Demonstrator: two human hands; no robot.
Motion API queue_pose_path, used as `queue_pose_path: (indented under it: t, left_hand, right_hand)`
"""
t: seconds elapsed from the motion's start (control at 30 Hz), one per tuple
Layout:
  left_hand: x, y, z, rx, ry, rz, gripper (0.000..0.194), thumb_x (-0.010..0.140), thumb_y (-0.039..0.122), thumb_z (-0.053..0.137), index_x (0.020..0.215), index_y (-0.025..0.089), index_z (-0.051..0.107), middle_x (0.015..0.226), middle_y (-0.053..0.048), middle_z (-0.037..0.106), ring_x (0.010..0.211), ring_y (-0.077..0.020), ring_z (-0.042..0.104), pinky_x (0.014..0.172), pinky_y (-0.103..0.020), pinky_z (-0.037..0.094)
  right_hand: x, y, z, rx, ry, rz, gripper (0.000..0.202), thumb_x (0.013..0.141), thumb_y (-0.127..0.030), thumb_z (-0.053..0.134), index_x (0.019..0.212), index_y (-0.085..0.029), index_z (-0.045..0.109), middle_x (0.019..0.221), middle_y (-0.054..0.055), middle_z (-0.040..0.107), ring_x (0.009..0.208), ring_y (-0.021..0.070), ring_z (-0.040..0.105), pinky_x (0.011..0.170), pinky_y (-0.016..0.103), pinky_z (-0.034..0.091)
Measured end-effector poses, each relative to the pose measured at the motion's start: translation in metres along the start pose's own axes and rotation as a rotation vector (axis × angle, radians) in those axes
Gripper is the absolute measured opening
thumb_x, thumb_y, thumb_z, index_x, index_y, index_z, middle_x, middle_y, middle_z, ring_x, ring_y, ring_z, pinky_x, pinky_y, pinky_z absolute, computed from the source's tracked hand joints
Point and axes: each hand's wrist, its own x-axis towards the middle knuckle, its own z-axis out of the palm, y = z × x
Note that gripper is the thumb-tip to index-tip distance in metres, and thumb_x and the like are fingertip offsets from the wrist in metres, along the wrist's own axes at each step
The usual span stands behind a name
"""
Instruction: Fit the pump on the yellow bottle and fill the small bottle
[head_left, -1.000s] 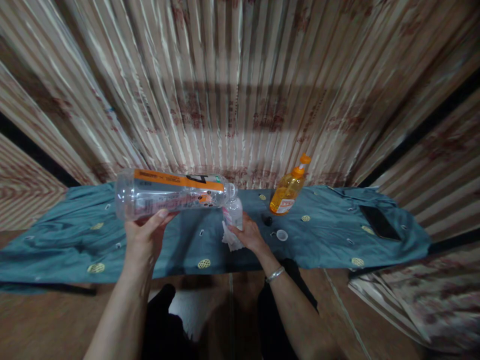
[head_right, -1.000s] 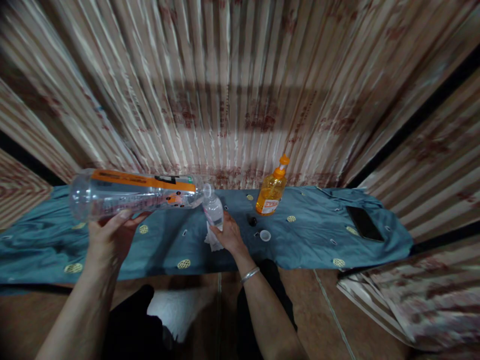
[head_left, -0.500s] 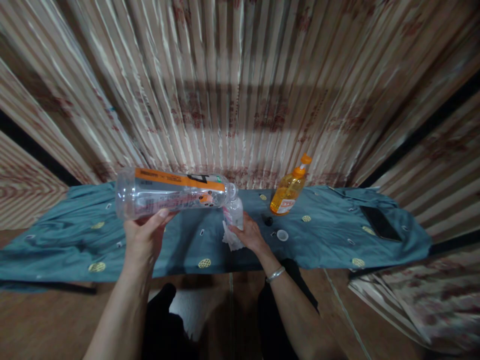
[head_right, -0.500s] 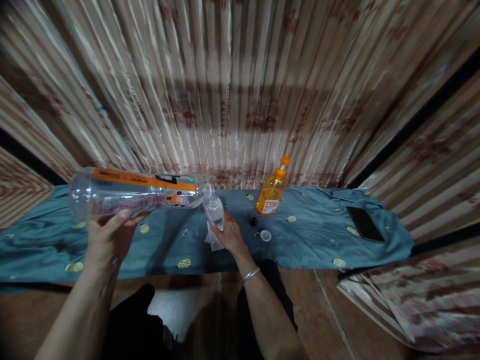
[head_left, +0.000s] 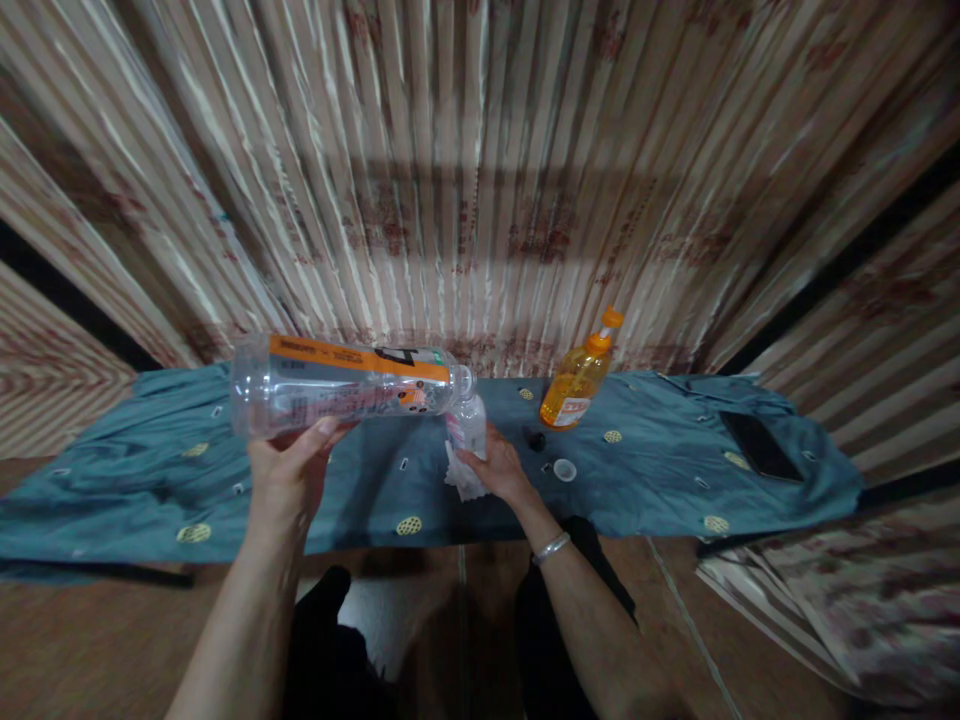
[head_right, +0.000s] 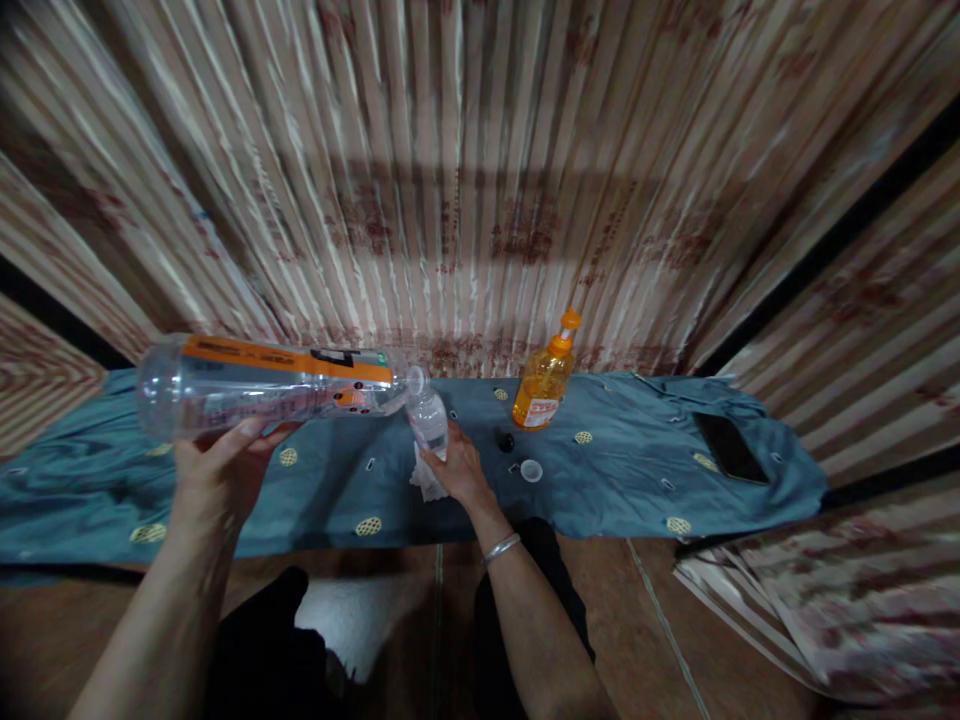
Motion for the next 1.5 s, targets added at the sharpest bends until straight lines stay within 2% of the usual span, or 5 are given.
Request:
queue_pose_path:
  t: [0.23, 0.47, 0.67, 1.07, 1.5]
  left_hand:
    - [0.001, -0.001, -0.002, 0.006, -0.007, -0.011, 0.072, 0.050, 0.037, 0.108, 0.114, 0.025, 0.081, 0.081, -0.003, 0.081, 0.079, -0.0262, 0.080, 0.080, -0.044, 0.072]
    - [0.001, 0.000, 0.002, -0.017, 0.028, -0.054, 0.050, 0.048, 0.033, 0.106, 0.090, 0.021, 0.082, 0.081, -0.003, 0.081, 0.079, -0.0223, 0.078, 0.077, -0.036, 0.071]
    - [0.003, 0.002, 0.005, -0.037, 0.044, -0.067, 0.047, 0.042, 0.032, 0.108, 0.075, 0.020, 0.077, 0.076, 0.000, 0.079, 0.070, -0.0182, 0.075, 0.067, -0.030, 0.069]
    - [0.016, 0.007, 0.008, -0.073, 0.030, -0.104, 0.049, 0.040, 0.017, 0.101, 0.079, 0.023, 0.074, 0.081, 0.005, 0.082, 0.072, -0.0184, 0.079, 0.066, -0.034, 0.073]
    - [0.026, 0.006, 0.003, -0.069, 0.007, -0.158, 0.066, 0.040, 0.020, 0.102, 0.100, 0.029, 0.075, 0.080, 0.006, 0.081, 0.075, -0.0204, 0.080, 0.067, -0.036, 0.072]
  right_hand:
    - [0.000, 0.000, -0.001, 0.018, -0.009, -0.025, 0.049, 0.097, -0.034, 0.078, 0.142, -0.019, 0.063, 0.142, 0.017, 0.078, 0.134, 0.0330, 0.074, 0.113, 0.043, 0.056]
    - [-0.001, -0.005, -0.005, -0.007, -0.038, 0.024, 0.053, 0.100, -0.035, 0.077, 0.146, -0.015, 0.061, 0.142, 0.020, 0.078, 0.134, 0.0351, 0.075, 0.113, 0.044, 0.056]
    - [0.000, -0.009, -0.006, -0.025, -0.038, 0.049, 0.053, 0.099, -0.033, 0.078, 0.146, -0.014, 0.062, 0.141, 0.020, 0.078, 0.133, 0.0354, 0.076, 0.111, 0.042, 0.057]
    - [0.001, -0.014, -0.008, -0.049, -0.051, 0.066, 0.052, 0.099, -0.034, 0.079, 0.144, -0.014, 0.063, 0.140, 0.019, 0.079, 0.133, 0.0351, 0.075, 0.110, 0.040, 0.056]
    - [-0.001, -0.012, -0.006, -0.034, -0.028, 0.059, 0.053, 0.099, -0.032, 0.080, 0.146, -0.015, 0.063, 0.139, 0.018, 0.079, 0.131, 0.0340, 0.076, 0.108, 0.041, 0.058]
